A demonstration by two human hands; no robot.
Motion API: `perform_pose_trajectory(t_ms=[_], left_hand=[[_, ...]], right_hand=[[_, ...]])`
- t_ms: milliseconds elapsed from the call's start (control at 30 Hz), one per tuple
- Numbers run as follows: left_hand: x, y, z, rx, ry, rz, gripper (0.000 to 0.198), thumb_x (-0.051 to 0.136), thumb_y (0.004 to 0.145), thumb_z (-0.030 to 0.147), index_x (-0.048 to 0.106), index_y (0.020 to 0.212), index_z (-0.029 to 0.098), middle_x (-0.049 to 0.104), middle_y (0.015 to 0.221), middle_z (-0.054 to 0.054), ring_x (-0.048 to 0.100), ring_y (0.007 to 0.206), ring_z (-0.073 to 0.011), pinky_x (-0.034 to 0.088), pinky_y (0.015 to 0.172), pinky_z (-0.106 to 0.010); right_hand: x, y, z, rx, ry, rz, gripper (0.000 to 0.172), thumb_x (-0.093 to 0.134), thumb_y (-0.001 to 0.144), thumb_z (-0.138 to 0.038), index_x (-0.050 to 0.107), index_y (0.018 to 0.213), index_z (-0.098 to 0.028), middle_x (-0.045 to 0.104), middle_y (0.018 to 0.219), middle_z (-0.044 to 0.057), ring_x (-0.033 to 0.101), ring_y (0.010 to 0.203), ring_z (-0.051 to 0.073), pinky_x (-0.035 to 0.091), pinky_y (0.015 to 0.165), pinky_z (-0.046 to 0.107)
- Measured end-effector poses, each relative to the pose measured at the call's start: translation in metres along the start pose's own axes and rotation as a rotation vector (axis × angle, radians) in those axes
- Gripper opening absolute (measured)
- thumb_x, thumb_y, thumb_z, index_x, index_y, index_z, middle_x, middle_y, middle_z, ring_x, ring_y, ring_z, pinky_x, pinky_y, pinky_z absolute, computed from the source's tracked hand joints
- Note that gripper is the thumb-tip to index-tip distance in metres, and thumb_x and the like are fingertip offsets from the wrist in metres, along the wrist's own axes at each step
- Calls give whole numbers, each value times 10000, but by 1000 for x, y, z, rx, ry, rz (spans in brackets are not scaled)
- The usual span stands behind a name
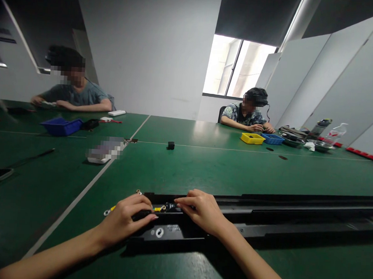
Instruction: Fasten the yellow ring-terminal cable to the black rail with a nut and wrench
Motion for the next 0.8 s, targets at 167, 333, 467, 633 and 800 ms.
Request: perform_pose_trajectory(t_ms=[167,333,467,633,800], left_hand=[[-1,0,1,-3,9,4,83,655,830,232,683,847,156,659,881,-71,623,810,-210,517,740,-346],[-1,0,2,8,11,9,93,643,840,246,679,839,160,657,866,-65,622,804,-204,516,743,-337],[-2,0,3,14,20,15,114,630,848,256,677,832,154,656,857,-68,619,796,-200,519,753,-339],[-2,0,3,14,30,7,105,632,846,249,675,834,154,657,857,-68,620,796,-205,522,742,-342],[-3,2,1,11,32,0,89,641,841,240,672,837,157,659,864,-66,619,803,-209,513,750,-348]], right_hand=[[0,0,0,7,-4,0,260,492,934,-284,684,1109,-266,636,821,31,595,729,143,409,637,218],[-1,1,-1,8,-13,2,258,496,932,-286,695,1091,-246,628,792,38,588,722,148,412,633,219],[-1,1,-1,5,-17,1,258,500,926,-280,691,1097,-251,629,795,38,587,724,147,415,638,219],[-2,1,-1,9,-21,10,256,511,917,-270,691,1100,-259,625,781,33,582,711,145,409,631,221],[-1,1,0,10,-24,17,255,507,923,-277,692,1097,-259,624,776,33,580,710,144,405,626,219]])
Point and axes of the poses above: each hand's wrist, its own y-axis towards the middle knuckle, its own x-axis out of the palm, z = x × y, the point moved 8 cm from there along y, towards the middle knuckle
